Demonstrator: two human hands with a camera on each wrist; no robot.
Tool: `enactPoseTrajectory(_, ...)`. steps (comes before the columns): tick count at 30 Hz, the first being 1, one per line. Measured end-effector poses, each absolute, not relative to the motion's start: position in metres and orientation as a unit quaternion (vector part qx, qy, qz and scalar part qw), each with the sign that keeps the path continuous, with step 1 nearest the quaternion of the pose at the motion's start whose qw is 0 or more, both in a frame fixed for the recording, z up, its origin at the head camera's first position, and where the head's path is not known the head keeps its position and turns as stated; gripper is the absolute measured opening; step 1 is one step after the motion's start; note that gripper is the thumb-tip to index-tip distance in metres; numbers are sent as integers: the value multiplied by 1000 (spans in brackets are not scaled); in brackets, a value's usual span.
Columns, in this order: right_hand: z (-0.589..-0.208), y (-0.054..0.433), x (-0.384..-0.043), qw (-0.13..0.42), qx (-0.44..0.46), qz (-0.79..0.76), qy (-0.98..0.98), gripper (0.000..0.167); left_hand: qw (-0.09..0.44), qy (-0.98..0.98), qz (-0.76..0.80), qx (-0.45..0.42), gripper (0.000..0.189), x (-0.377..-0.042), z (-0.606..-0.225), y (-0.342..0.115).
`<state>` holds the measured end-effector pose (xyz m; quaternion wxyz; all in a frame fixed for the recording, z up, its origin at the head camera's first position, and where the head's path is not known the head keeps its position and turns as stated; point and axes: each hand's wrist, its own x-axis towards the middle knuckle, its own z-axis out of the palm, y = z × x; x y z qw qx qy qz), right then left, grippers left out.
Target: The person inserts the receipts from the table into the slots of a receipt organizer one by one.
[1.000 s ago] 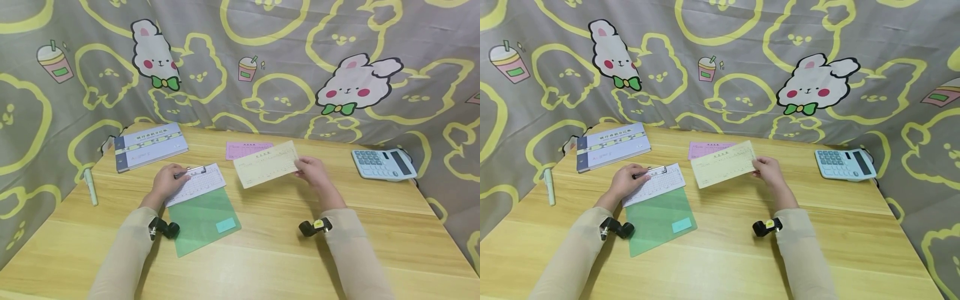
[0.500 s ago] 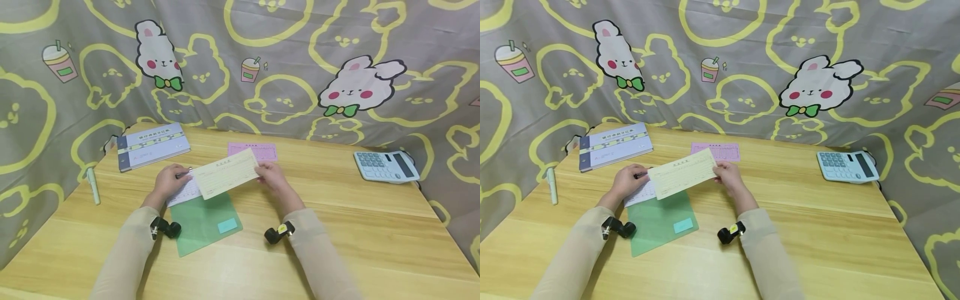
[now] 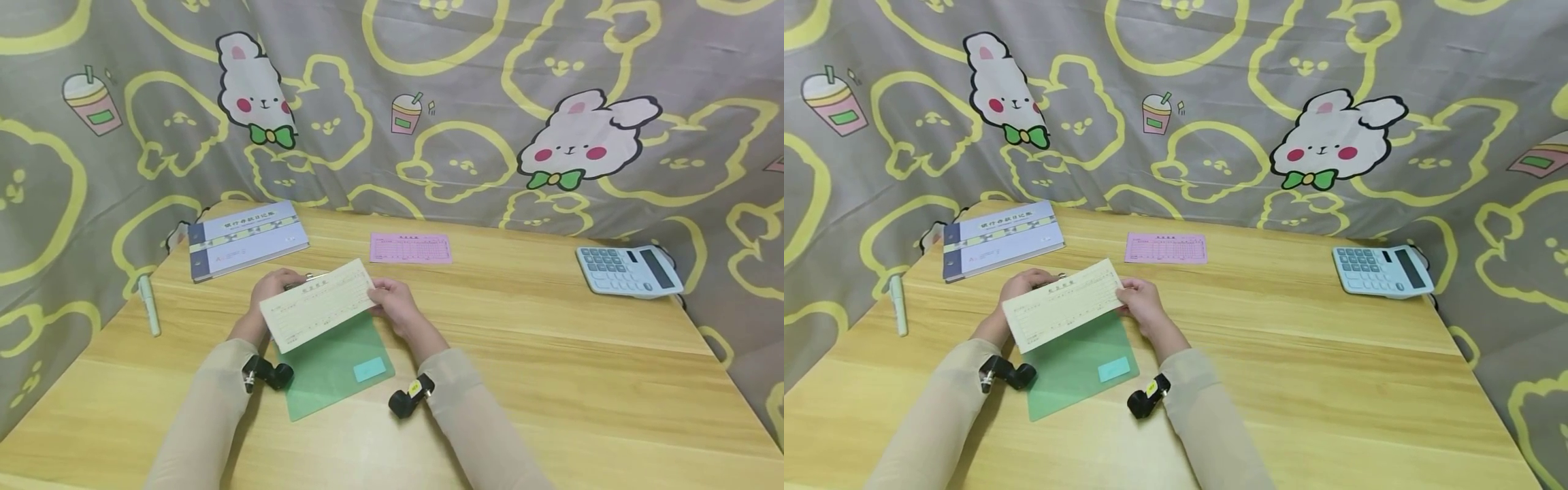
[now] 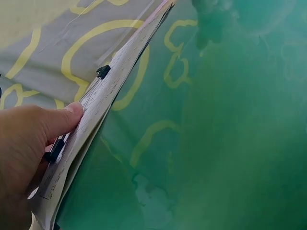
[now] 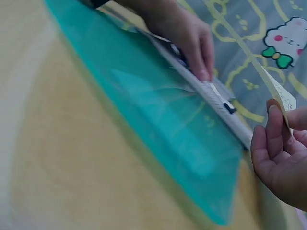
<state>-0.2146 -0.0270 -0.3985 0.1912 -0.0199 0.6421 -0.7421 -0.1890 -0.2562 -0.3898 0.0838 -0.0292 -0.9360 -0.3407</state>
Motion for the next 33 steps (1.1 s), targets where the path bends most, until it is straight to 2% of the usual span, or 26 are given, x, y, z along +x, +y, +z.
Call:
enactPoseTrajectory(7,-406,-36,-210,181,-8,-731,658,18,118,-948,-292,-53,29,-197,-408,-264)
enactPoseTrajectory(15,-408,-39,-209,181,9,-752,633,19,107,-951,-282,-67,35,-194,-404,-263)
enactPoseTrajectory(22,-407,-46,-204,148,20,-710,688,14,98,-959,-256,-74,42,-201,-410,-269)
enactPoseTrajectory(33,-409,-50,-206,139,36,-685,715,14,82,-967,-230,-78,51,-203,-406,-268)
